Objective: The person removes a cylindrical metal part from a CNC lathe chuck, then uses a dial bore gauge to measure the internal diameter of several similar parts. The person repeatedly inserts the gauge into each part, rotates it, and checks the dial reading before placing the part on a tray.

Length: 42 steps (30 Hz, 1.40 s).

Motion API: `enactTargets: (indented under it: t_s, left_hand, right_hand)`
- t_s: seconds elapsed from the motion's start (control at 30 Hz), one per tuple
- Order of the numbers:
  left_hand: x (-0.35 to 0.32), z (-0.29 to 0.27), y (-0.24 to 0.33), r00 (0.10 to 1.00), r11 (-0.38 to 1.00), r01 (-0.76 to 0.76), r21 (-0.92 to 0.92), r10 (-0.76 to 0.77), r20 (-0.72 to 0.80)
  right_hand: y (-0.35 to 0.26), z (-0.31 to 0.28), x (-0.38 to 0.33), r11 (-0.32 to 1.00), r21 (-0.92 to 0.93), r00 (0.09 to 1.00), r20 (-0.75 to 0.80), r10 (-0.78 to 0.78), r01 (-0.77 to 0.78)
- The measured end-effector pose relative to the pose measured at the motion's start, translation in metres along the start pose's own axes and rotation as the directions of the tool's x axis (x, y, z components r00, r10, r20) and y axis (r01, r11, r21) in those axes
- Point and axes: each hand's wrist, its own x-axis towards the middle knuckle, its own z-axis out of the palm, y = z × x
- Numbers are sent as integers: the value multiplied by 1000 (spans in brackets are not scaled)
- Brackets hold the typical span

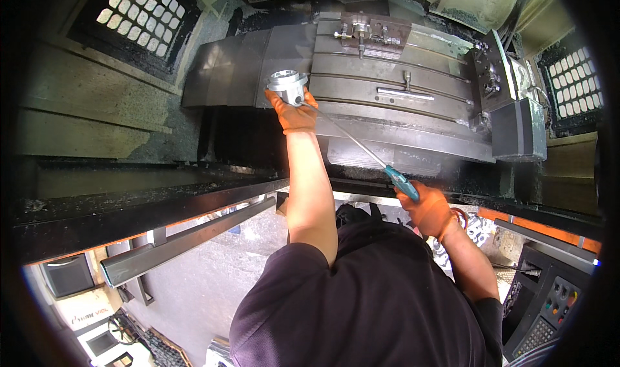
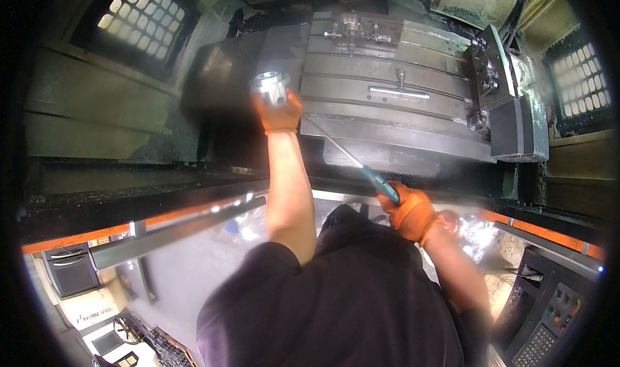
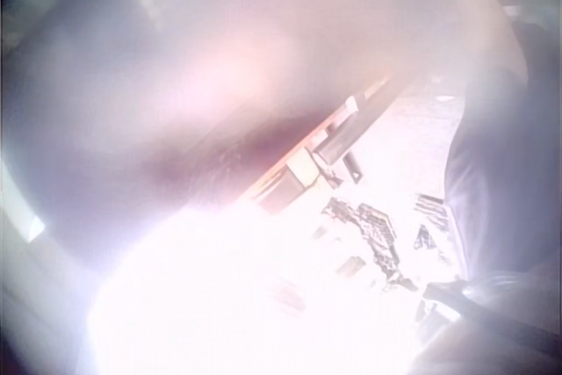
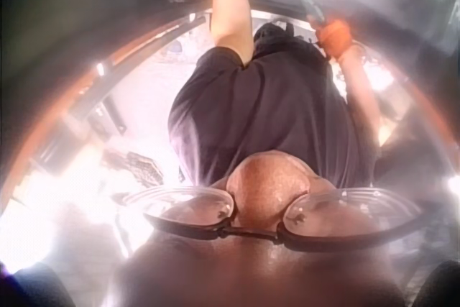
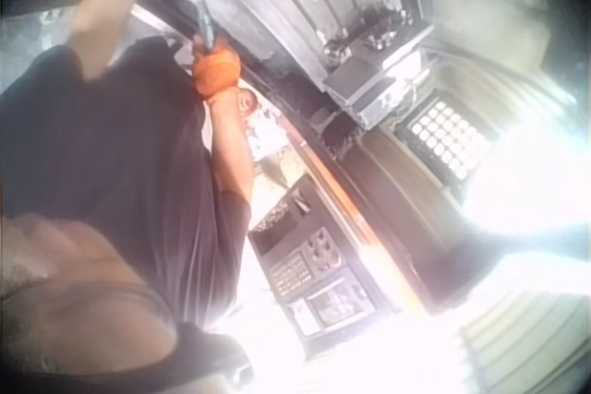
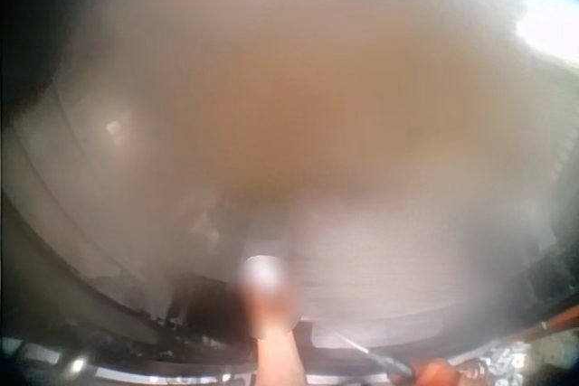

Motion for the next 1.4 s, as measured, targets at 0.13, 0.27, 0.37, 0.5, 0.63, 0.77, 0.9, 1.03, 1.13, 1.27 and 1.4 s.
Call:
enactTargets:
  t_s: [0.13,0.27,0.37,0.5,0.63,0.77,0.9,1.03,1.13,1.27,1.4]
  left_hand:
    - [0,-12,-2,985,982,-57,180,26,172]
    - [1,-9,-2,989,975,-77,208,48,143]
    - [11,-10,0,998,994,-54,97,51,26]
    - [19,-29,9,964,959,-188,214,140,224]
    - [10,-28,12,958,962,-204,182,158,239]
    - [1,-35,22,934,972,-195,133,143,326]
    - [5,-43,27,942,990,-133,42,113,317]
    - [12,-45,30,961,996,-88,2,85,264]
    - [4,-46,38,965,999,-44,-32,51,255]
    - [-18,-22,39,977,995,-84,55,71,199]
    - [1,-52,48,951,994,71,-79,-44,306]
  right_hand:
    - [5,0,-1,996,-77,998,-41,-50,47]
    - [1,-5,-4,997,-51,997,-36,-63,61]
    - [-3,-15,-13,985,-63,986,-11,-164,163]
    - [-13,-19,-19,935,-177,947,-50,-319,306]
    - [-40,-37,-8,993,89,994,-68,85,-79]
    - [-49,-43,-14,991,131,995,-98,16,-3]
    - [-57,-51,4,999,-20,996,-84,-30,29]
    - [-62,-60,16,999,4,999,-18,34,-33]
    - [-80,-76,20,989,-25,987,65,145,-144]
    - [-82,-82,19,982,35,974,137,178,-185]
    - [-95,-83,17,977,57,973,121,199,-207]
